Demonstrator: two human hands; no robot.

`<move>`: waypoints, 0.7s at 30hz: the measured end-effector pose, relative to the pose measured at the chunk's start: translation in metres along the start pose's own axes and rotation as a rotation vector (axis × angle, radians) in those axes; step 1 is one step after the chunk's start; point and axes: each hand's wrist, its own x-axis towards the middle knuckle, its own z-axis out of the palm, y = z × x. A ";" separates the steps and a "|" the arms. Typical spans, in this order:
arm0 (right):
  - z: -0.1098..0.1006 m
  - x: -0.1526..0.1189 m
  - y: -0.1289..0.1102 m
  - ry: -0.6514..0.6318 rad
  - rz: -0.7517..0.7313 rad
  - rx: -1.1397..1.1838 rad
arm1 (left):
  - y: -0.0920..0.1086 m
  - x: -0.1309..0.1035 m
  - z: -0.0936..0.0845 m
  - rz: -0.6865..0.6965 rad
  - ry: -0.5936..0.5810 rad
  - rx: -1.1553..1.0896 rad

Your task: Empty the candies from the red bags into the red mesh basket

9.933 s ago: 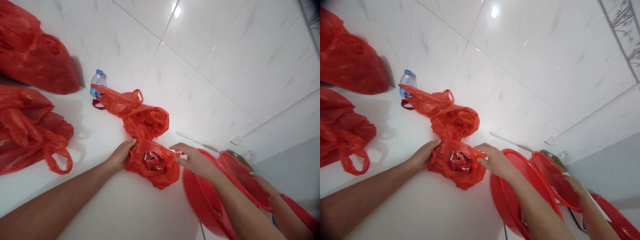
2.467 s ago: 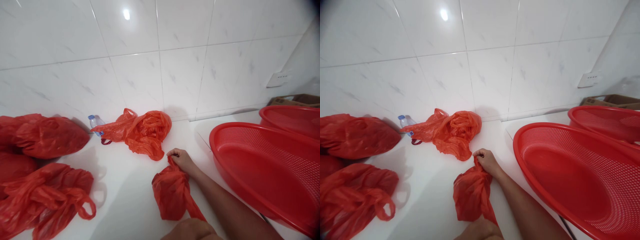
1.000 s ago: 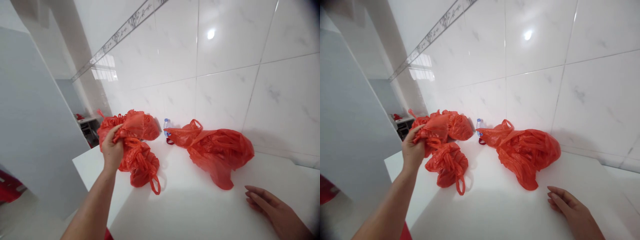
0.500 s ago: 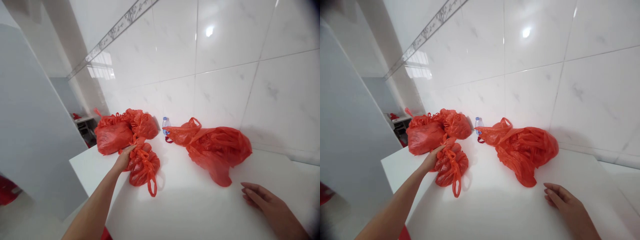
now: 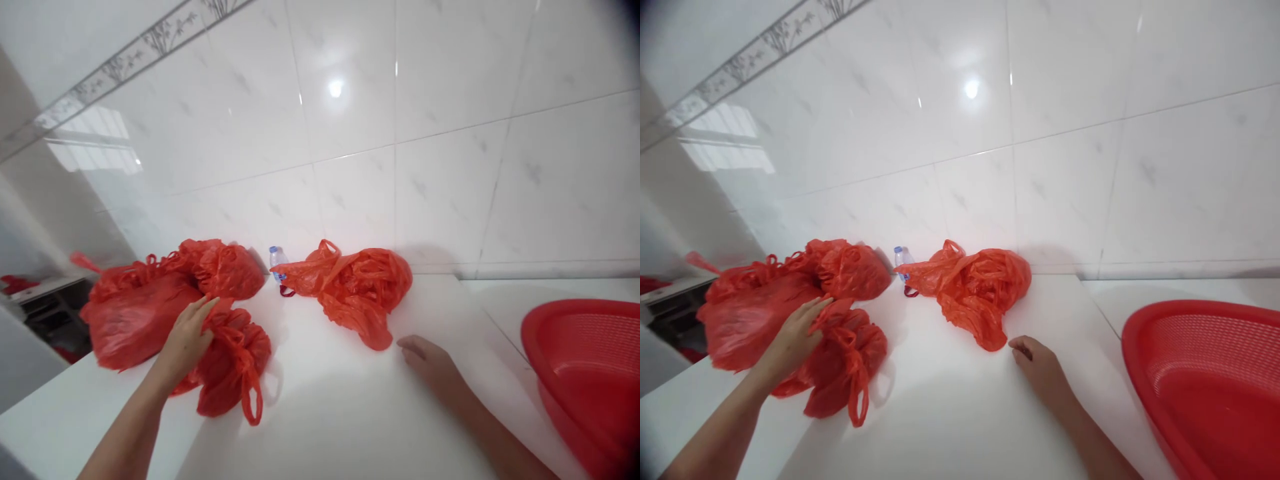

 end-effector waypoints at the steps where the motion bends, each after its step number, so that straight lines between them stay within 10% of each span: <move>1: 0.001 0.000 0.001 -0.001 -0.008 -0.010 | 0.014 0.001 0.005 0.045 -0.038 0.022; 9: 0.008 0.001 0.005 0.001 -0.069 -0.084 | 0.139 -0.011 0.097 0.357 -0.436 -0.256; 15: 0.020 -0.004 0.011 0.013 -0.415 -0.266 | 0.189 -0.017 0.168 0.414 -0.364 -0.211; 21: 0.026 0.001 0.006 0.152 -0.504 -0.198 | 0.211 -0.059 0.181 0.563 -0.303 -0.339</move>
